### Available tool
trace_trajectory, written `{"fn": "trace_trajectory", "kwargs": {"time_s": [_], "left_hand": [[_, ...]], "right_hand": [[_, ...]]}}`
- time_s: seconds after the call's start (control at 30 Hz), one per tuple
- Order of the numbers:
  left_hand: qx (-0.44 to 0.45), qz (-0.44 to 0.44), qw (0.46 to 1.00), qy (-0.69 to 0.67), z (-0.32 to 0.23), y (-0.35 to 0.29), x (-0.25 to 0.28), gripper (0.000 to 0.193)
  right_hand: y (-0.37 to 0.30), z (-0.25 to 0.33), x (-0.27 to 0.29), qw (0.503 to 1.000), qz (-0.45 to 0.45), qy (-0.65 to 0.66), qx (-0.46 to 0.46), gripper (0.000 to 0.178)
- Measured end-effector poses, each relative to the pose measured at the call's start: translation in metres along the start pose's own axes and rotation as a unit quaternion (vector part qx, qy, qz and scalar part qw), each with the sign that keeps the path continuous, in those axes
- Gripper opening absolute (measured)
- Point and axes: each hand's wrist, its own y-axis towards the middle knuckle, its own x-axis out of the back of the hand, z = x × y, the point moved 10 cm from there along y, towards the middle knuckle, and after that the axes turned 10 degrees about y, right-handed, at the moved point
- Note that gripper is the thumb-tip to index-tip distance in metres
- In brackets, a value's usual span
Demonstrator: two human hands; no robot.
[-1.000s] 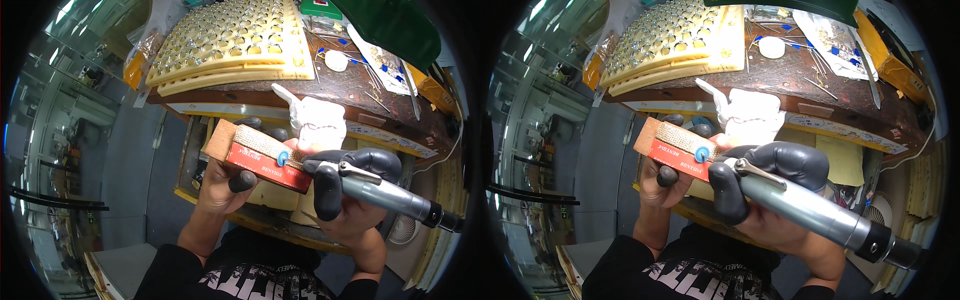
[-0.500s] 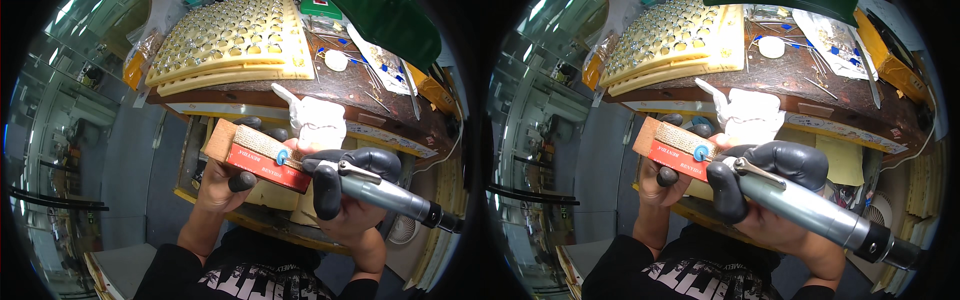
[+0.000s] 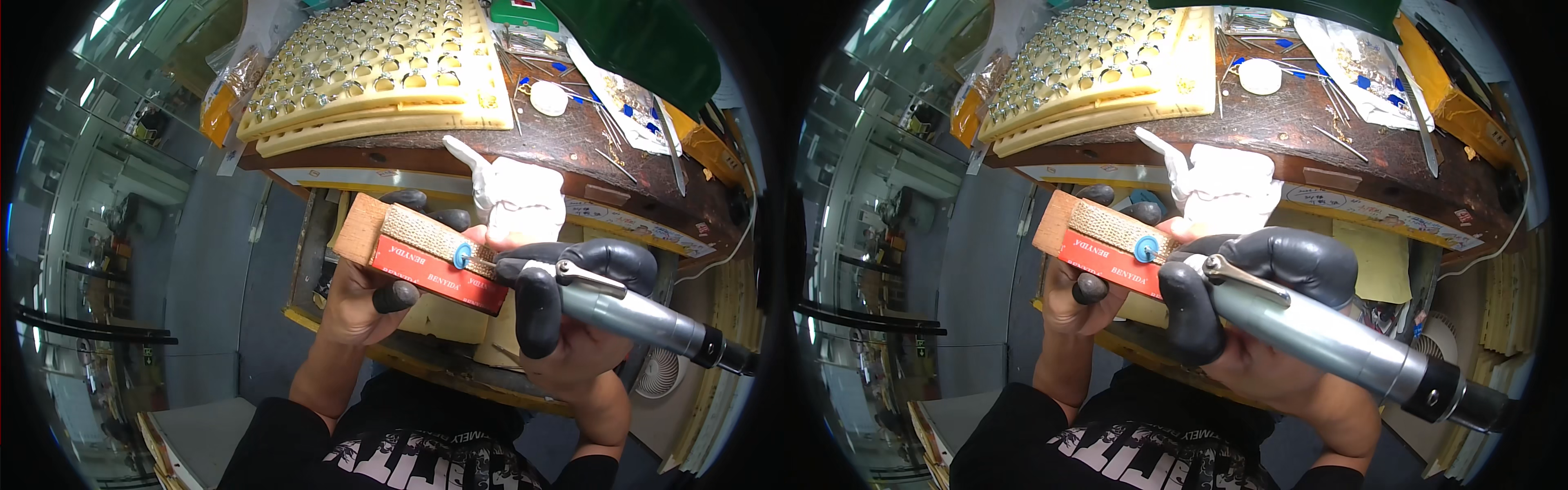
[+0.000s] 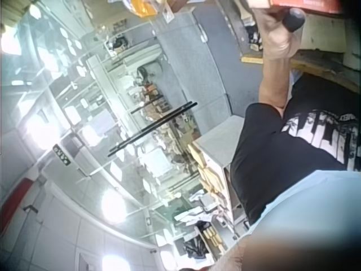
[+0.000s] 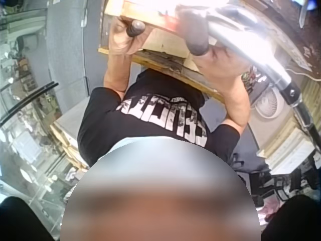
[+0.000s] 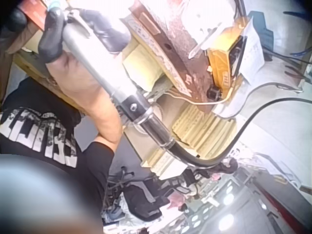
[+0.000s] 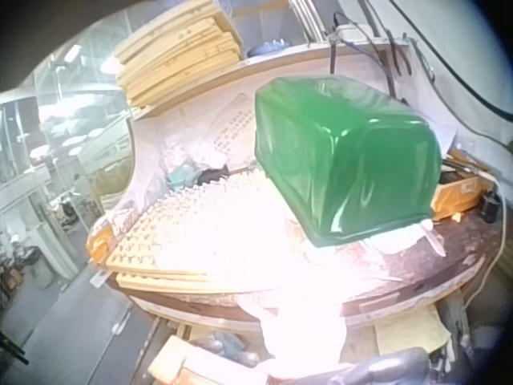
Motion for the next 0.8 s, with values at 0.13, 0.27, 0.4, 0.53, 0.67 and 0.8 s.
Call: {"fn": "trace_trajectory", "kwargs": {"time_s": [0.13, 0.27, 0.4, 0.53, 0.67, 0.8], "left_hand": [[0.003, 0.005, 0.998, -0.070, -0.002, 0.003, -0.006, 0.080], [-0.003, -0.001, 0.998, -0.064, -0.003, 0.002, -0.005, 0.080], [-0.002, 0.001, 0.998, -0.059, -0.004, 0.003, -0.007, 0.081], [-0.003, 0.003, 0.999, -0.052, -0.004, 0.003, -0.006, 0.081], [-0.011, 0.009, 0.998, -0.054, -0.004, 0.004, -0.007, 0.080], [-0.013, 0.011, 0.998, -0.056, -0.004, 0.004, -0.008, 0.080]], "right_hand": [[-0.002, -0.006, -0.002, 0.999, 0.014, 0.028, -0.035, 0.013], [-0.006, -0.009, -0.003, 0.998, -0.004, 0.060, -0.032, 0.013], [-0.006, -0.012, -0.001, 0.998, -0.028, 0.046, -0.026, 0.012], [-0.002, -0.001, 0.001, 1.000, -0.002, -0.017, -0.006, 0.011], [0.000, -0.002, -0.001, 0.999, -0.016, 0.031, -0.008, 0.011], [0.002, 0.000, 0.001, 1.000, -0.007, 0.012, -0.008, 0.013]]}}
